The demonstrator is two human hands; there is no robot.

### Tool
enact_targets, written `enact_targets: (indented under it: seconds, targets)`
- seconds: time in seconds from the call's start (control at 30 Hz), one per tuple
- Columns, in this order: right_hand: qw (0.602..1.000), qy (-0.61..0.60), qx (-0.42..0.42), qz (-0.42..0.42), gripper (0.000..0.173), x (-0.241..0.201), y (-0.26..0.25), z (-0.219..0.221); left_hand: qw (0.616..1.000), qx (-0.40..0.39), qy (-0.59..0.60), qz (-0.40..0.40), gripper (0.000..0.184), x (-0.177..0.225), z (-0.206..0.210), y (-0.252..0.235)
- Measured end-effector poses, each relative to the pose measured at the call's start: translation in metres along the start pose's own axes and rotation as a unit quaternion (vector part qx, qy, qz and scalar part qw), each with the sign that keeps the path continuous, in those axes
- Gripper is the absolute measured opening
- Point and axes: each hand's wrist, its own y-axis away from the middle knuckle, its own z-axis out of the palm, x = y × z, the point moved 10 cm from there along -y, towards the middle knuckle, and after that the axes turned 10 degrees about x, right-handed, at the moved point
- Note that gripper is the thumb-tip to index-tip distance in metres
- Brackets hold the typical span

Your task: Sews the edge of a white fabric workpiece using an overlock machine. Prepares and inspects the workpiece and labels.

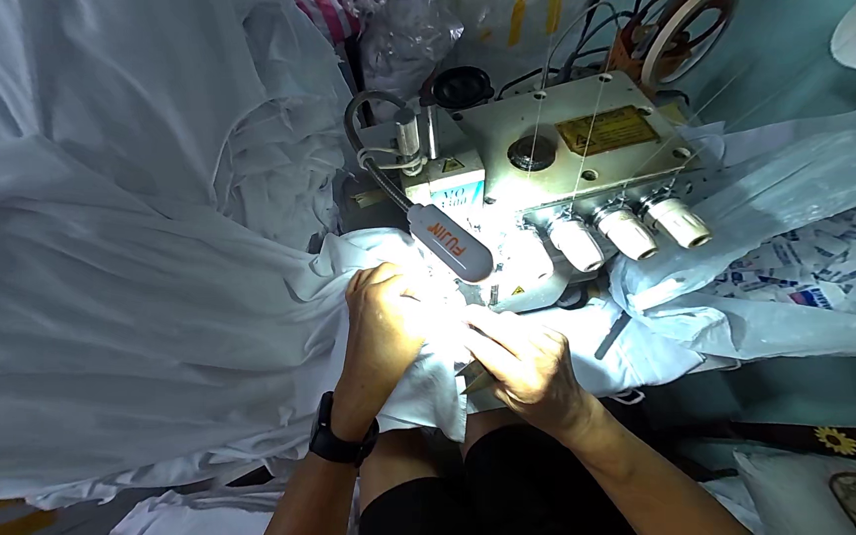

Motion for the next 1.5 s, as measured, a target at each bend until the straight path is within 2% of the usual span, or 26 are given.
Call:
enact_targets:
  seconds: [0.23,0.33,0.43,0.6,1.13,1.33,1.5]
  targets:
    - [1.000,0.004,-0.025,-0.001,0.020,0.000,0.000,0.003,1.000,-0.002,-0.004,-0.003,0.016,-0.001,0.000,0.000]
    - [0.999,0.020,-0.026,-0.003,0.020,-0.002,-0.001,0.002,1.000,0.007,-0.001,0.006,0.010,0.000,0.000,0.001]
    - [0.999,0.031,-0.030,0.000,0.021,-0.003,-0.002,0.002,0.998,0.020,-0.009,0.060,0.006,0.006,-0.003,0.006]
    - [0.997,0.071,-0.031,0.009,0.022,-0.008,-0.002,0.002,0.991,0.010,-0.023,0.134,0.014,0.005,-0.005,0.017]
    - [0.997,0.070,-0.014,0.030,0.024,-0.001,-0.003,0.005,0.990,0.024,0.011,0.135,0.016,-0.002,-0.003,0.010]
    - [0.996,0.029,0.004,0.086,0.020,0.003,0.004,0.002,0.991,0.015,0.012,0.135,0.015,-0.003,-0.002,0.009]
    - [0.995,0.023,0.008,0.093,0.019,0.006,0.000,0.002,0.991,0.006,0.009,0.133,0.015,-0.003,-0.002,0.007]
